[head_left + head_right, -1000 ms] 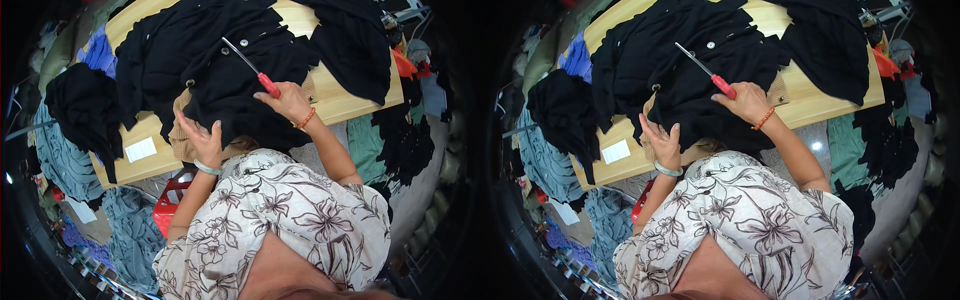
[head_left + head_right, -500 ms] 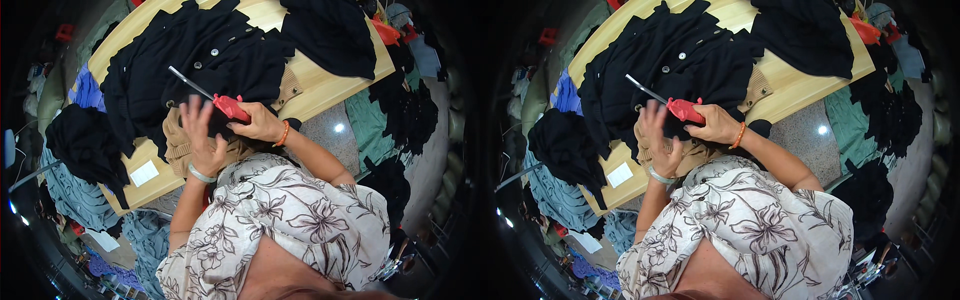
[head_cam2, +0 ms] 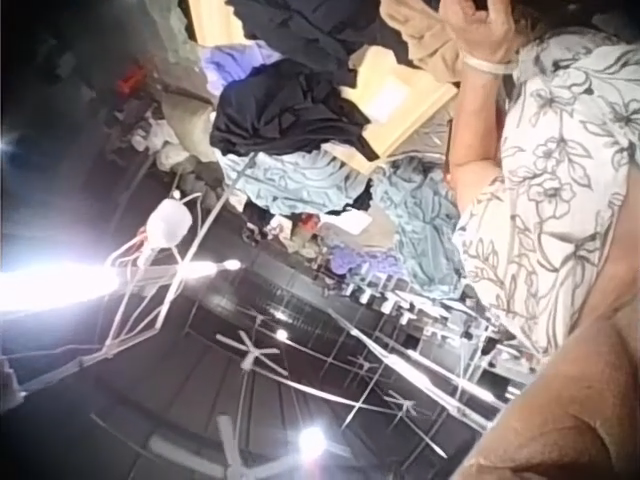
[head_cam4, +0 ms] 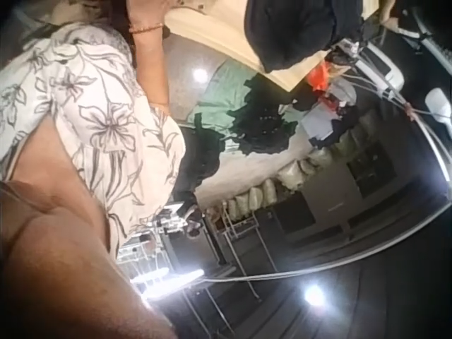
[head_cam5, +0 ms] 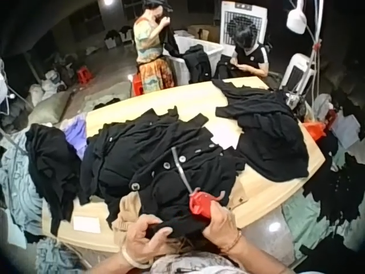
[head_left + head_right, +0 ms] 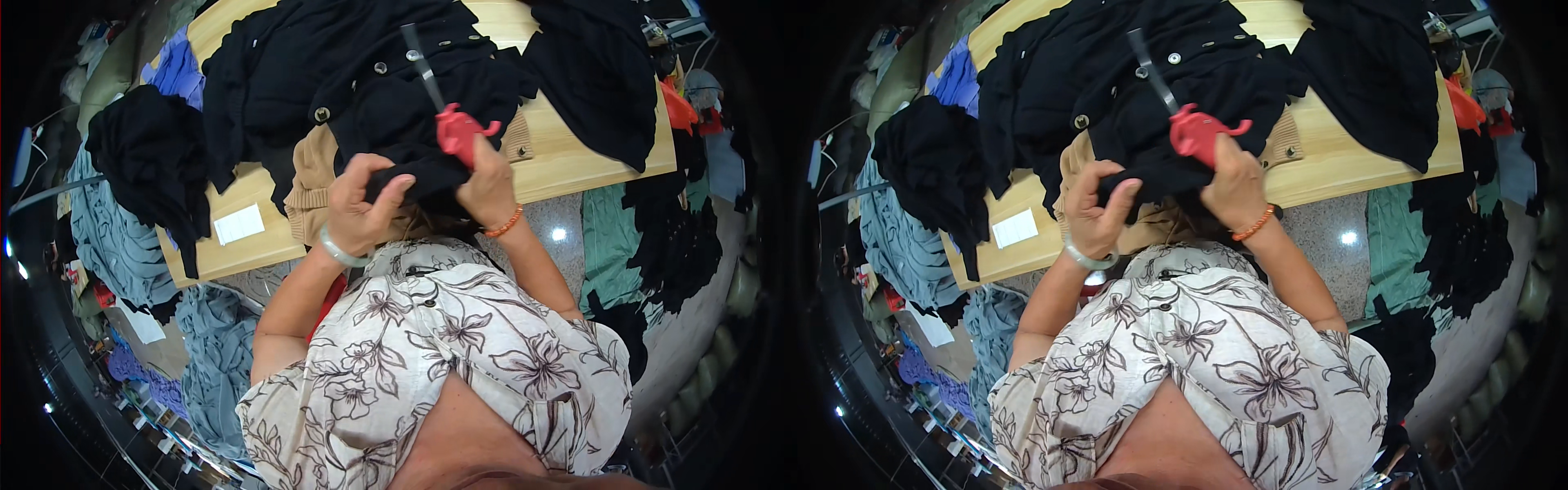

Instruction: Trim loose threads from sweaters using scissors at a workbench.

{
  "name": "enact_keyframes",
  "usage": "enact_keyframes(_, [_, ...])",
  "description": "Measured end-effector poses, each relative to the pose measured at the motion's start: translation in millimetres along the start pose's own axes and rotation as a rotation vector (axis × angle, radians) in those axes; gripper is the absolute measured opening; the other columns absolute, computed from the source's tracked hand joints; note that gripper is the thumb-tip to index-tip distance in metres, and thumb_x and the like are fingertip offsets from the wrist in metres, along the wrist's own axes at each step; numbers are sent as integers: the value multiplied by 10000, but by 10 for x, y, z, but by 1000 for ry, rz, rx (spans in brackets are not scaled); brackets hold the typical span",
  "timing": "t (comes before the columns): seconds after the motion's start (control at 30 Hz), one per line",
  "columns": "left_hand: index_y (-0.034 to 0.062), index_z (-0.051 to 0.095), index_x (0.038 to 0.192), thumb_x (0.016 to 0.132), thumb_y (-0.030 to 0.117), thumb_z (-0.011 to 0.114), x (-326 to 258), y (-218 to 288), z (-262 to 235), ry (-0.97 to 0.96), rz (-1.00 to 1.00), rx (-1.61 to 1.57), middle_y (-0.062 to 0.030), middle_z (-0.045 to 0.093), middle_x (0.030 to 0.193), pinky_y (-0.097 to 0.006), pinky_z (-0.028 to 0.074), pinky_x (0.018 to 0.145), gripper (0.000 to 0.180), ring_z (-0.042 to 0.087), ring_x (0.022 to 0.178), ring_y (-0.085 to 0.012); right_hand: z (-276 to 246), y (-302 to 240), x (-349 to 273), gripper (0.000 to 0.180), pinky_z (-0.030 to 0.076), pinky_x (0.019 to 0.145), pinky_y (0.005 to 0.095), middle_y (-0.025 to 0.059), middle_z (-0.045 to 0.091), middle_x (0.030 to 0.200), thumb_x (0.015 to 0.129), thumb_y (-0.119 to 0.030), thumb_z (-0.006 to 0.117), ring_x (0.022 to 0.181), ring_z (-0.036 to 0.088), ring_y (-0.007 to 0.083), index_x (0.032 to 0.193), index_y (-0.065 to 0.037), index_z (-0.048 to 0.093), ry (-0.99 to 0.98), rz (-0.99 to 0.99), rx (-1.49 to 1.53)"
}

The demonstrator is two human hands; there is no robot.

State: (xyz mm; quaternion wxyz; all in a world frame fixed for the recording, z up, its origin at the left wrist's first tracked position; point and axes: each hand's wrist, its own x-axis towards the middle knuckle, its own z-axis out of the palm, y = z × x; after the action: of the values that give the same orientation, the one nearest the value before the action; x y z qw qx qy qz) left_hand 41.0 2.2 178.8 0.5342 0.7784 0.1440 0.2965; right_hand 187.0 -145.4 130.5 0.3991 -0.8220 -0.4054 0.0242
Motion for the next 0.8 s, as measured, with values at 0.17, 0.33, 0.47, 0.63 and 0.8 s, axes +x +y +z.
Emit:
enact_keyframes(0.17, [34, 576, 972, 853, 30, 641, -218, 359, -757, 60, -548, -414, 10, 568, 873, -206, 424, 733, 135, 516, 825, -56, -669, 601, -127, 401, 509, 787, 404, 178, 684, 938, 724, 68, 600, 865, 662, 385, 1109, -37, 630, 51, 256, -298])
enact_keyframes(0.33, [15, 563, 1059, 612, 90, 859, -648, 369, -1351, -178, -668, -510, -13, 593, 916, -219, 441, 778, 541, 568, 868, -82, -1506, 644, 81, 523, 492, 899, 287, 112, 701, 998, 657, 187, 437, 993, 669, 200, 1115, 14, 620, 18, 284, -158])
enact_keyframes(0.47, [-6, 612, 1081, 846, 192, 672, -988, -318, -1437, -74, -783, -361, -37, 642, 994, -265, 477, 837, 314, 610, 916, -122, -1715, 705, 522, 355, 496, 750, 293, 110, 689, 832, 676, 44, 568, 795, 679, 254, 1009, -54, 647, -212, 308, -133])
enact_keyframes(0.63, [3, 669, 1017, 957, 220, 616, -758, -1458, -932, 285, -883, -473, -27, 682, 961, -255, 497, 775, 230, 603, 806, -107, -1131, 1187, 1311, 357, 530, 806, 442, 191, 697, 967, 794, -335, 717, 940, 670, 357, 1000, -47, 673, -198, 253, -771])
enact_keyframes(0.8, [13, 682, 925, 953, 224, 635, -955, -2286, -980, 341, -765, -17, 39, 609, 789, -211, 403, 642, 217, 482, 706, -49, -812, 1646, 1180, 376, 543, 734, 487, 207, 694, 892, 902, -431, 604, 859, 677, 398, 923, -64, 682, -165, 346, -905])
